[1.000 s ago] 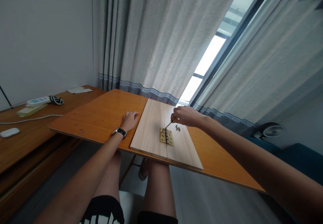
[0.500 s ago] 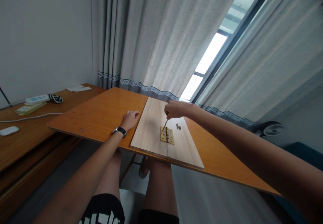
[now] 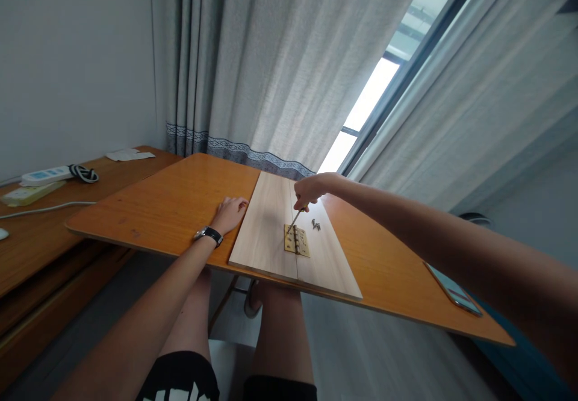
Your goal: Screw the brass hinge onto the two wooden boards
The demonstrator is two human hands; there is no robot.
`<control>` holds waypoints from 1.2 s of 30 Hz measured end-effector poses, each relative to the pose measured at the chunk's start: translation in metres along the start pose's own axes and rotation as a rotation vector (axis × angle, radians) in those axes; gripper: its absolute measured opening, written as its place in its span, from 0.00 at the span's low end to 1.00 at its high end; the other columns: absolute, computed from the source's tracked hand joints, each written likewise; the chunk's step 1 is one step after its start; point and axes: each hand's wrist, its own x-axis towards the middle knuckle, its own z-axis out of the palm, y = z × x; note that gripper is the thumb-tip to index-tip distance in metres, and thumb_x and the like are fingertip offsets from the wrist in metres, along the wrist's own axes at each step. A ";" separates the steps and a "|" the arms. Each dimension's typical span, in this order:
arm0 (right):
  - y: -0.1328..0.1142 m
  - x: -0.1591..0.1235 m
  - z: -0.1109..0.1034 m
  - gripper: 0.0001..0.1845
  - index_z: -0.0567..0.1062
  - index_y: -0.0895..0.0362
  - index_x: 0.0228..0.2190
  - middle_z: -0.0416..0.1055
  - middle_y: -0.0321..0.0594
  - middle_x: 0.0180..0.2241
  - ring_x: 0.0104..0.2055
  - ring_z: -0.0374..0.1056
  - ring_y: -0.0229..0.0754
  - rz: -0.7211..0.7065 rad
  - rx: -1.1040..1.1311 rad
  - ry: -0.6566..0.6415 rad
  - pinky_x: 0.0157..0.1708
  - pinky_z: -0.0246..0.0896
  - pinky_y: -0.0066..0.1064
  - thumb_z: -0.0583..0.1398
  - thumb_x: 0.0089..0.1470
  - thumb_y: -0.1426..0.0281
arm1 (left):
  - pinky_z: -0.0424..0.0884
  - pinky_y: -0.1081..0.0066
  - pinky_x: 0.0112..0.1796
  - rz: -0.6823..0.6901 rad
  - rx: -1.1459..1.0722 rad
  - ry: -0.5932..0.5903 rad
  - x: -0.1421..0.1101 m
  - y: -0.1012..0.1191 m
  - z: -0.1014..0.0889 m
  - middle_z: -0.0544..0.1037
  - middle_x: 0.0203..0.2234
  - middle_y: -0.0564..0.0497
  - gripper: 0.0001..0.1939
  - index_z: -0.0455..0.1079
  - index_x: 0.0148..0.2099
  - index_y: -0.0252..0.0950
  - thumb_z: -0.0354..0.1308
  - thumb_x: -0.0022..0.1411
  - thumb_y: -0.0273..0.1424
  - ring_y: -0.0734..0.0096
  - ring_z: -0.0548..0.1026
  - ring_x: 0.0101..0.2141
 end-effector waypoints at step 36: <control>-0.015 -0.004 -0.011 0.08 0.77 0.58 0.26 0.71 0.41 0.30 0.48 0.66 0.55 -0.241 -0.175 0.123 0.49 0.55 0.45 0.70 0.47 0.68 | 0.66 0.55 0.51 0.001 0.026 -0.021 0.000 0.004 -0.003 0.78 0.47 0.46 0.14 0.74 0.49 0.42 0.49 0.66 0.29 0.52 0.69 0.52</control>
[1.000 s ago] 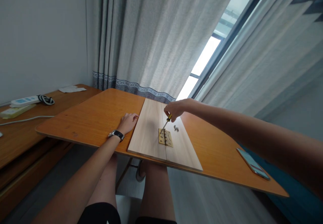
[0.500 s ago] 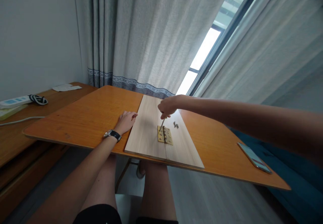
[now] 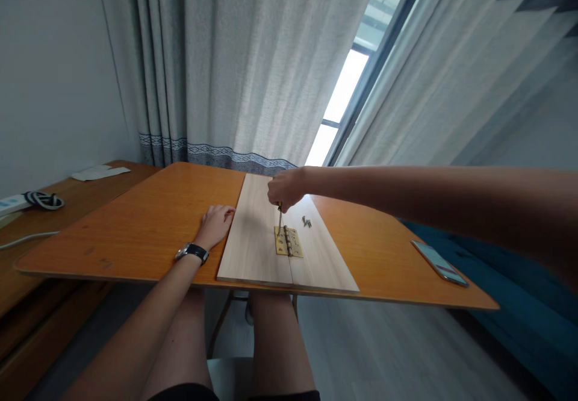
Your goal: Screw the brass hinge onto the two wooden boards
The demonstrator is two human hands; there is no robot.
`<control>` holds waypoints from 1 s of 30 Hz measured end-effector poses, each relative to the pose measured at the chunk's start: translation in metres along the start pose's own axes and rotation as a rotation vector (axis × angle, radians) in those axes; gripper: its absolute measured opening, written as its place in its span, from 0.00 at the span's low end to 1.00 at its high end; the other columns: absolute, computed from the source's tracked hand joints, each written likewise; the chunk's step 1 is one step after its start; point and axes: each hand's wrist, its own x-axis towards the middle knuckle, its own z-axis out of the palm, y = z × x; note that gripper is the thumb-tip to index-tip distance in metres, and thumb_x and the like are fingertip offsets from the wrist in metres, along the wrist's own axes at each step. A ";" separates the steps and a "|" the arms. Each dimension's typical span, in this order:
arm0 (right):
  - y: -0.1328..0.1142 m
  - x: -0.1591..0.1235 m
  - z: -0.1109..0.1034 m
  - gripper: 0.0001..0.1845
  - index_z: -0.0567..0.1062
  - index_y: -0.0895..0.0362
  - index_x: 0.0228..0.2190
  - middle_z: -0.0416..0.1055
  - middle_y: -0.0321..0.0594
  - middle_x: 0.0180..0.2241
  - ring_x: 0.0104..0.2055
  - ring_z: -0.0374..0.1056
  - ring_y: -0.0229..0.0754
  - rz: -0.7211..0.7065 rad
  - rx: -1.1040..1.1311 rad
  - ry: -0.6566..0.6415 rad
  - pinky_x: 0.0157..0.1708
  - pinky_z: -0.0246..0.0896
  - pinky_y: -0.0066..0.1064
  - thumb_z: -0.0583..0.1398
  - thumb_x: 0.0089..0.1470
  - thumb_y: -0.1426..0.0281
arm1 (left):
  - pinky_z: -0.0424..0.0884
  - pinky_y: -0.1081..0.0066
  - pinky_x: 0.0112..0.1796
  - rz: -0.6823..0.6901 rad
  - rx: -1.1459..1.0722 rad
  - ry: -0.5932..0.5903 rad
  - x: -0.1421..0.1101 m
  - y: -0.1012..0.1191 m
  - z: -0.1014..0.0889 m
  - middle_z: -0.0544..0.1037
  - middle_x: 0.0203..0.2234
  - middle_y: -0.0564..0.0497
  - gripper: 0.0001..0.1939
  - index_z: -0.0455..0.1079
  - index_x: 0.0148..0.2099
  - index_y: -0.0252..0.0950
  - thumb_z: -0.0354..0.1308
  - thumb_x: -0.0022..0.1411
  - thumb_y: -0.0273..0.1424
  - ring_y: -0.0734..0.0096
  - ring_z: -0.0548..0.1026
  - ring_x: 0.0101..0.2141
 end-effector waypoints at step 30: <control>0.046 -0.030 0.009 0.17 0.79 0.62 0.35 0.74 0.44 0.31 0.40 0.70 0.49 0.349 0.292 0.123 0.40 0.61 0.37 0.64 0.55 0.59 | 0.67 0.57 0.51 0.039 -0.002 -0.020 0.003 -0.004 -0.001 0.79 0.46 0.46 0.14 0.73 0.47 0.40 0.48 0.65 0.30 0.54 0.71 0.49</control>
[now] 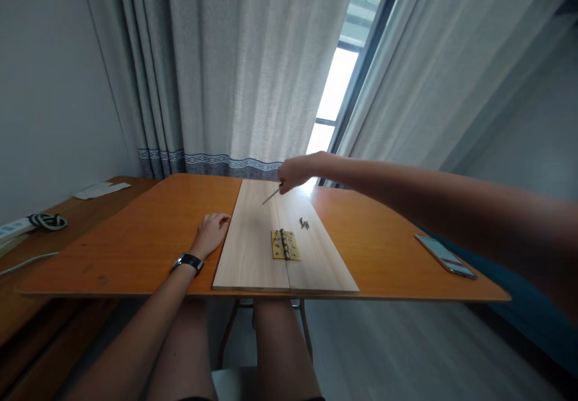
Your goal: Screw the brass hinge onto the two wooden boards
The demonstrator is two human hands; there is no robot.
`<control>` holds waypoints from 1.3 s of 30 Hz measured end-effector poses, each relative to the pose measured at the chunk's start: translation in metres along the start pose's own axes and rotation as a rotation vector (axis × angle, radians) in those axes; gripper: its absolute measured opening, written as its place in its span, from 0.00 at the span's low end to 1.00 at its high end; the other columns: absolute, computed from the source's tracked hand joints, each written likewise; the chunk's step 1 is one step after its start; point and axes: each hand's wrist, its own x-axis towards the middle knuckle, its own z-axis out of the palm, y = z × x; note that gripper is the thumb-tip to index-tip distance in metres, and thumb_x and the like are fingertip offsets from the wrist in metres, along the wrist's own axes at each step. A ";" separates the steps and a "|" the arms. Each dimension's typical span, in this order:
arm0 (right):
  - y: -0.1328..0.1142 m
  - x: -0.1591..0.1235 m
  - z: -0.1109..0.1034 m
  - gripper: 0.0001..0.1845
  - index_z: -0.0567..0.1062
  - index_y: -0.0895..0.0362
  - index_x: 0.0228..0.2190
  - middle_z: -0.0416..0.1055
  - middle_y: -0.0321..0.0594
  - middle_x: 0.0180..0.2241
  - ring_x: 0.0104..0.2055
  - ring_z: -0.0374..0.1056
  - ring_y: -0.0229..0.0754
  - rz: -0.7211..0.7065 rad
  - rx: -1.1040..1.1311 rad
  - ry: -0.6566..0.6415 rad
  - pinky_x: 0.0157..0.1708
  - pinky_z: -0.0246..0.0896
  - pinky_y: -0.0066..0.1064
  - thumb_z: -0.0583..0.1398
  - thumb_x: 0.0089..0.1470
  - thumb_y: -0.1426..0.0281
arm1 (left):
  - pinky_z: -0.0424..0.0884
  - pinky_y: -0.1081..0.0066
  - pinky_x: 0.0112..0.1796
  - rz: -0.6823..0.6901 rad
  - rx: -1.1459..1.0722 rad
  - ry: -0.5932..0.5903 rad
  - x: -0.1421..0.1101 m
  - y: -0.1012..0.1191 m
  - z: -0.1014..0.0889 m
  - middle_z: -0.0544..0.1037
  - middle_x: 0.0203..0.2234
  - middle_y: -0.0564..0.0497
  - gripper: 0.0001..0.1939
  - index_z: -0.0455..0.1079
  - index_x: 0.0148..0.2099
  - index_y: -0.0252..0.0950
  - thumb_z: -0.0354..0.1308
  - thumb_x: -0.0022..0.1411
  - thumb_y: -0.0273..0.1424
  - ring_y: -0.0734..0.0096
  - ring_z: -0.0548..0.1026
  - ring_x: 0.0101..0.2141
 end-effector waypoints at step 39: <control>0.062 -0.024 0.186 0.15 0.80 0.62 0.32 0.78 0.44 0.29 0.32 0.72 0.45 0.235 0.543 0.482 0.32 0.59 0.31 0.59 0.55 0.63 | 0.66 0.58 0.53 0.037 -0.063 -0.009 0.002 0.002 0.000 0.79 0.44 0.46 0.13 0.72 0.48 0.37 0.49 0.65 0.29 0.57 0.71 0.48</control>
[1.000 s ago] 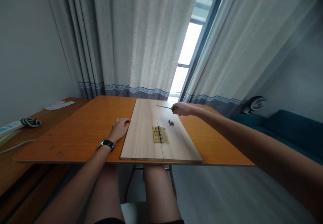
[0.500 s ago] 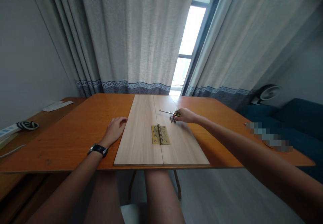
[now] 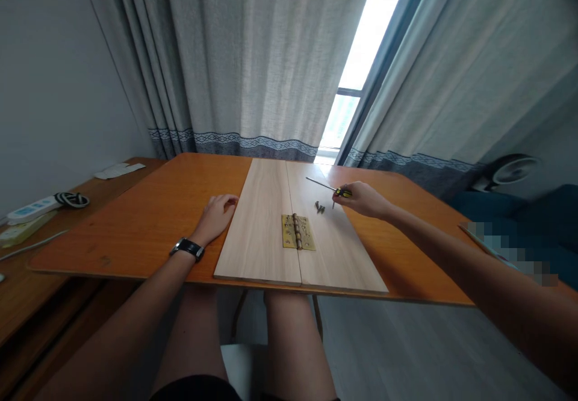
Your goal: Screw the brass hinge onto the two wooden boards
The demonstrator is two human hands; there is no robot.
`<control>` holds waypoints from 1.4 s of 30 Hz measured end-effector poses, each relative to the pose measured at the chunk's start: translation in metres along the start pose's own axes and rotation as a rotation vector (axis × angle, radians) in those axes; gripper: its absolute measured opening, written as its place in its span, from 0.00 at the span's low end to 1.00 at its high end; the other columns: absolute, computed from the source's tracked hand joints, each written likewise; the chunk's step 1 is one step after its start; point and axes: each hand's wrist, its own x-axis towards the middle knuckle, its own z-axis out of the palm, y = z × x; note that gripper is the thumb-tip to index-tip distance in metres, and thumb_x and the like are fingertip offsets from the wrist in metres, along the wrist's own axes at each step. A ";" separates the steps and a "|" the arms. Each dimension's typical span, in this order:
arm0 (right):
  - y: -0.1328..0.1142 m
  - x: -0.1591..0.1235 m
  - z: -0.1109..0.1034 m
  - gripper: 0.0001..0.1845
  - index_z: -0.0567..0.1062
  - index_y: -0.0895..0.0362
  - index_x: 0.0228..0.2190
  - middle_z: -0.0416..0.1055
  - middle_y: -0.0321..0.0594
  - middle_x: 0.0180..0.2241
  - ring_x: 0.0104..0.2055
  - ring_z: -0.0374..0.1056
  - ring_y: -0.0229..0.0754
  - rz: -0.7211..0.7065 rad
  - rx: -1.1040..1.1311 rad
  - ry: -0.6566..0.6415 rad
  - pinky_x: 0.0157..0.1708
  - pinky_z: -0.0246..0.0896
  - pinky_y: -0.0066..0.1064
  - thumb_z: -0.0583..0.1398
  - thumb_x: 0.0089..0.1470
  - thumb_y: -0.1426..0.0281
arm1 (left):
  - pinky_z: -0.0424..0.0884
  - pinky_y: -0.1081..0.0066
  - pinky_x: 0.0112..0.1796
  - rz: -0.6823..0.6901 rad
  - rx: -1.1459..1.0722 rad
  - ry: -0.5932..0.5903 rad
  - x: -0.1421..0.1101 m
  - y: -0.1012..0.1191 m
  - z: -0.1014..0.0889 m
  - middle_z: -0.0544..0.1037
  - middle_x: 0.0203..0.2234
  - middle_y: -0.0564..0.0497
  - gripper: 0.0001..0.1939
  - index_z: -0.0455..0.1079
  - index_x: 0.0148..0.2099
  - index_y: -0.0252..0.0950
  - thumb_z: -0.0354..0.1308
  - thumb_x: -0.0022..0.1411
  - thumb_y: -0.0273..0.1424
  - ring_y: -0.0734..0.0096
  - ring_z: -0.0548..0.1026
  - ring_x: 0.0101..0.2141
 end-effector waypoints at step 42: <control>-0.056 -0.027 0.071 0.06 0.72 0.56 0.33 0.76 0.36 0.30 0.29 0.70 0.35 -0.760 0.339 0.069 0.30 0.61 0.25 0.59 0.54 0.79 | 0.65 0.71 0.38 0.659 -0.341 -0.532 0.020 0.091 0.024 0.74 0.31 0.51 0.04 0.72 0.34 0.34 0.64 0.63 0.26 0.69 0.70 0.37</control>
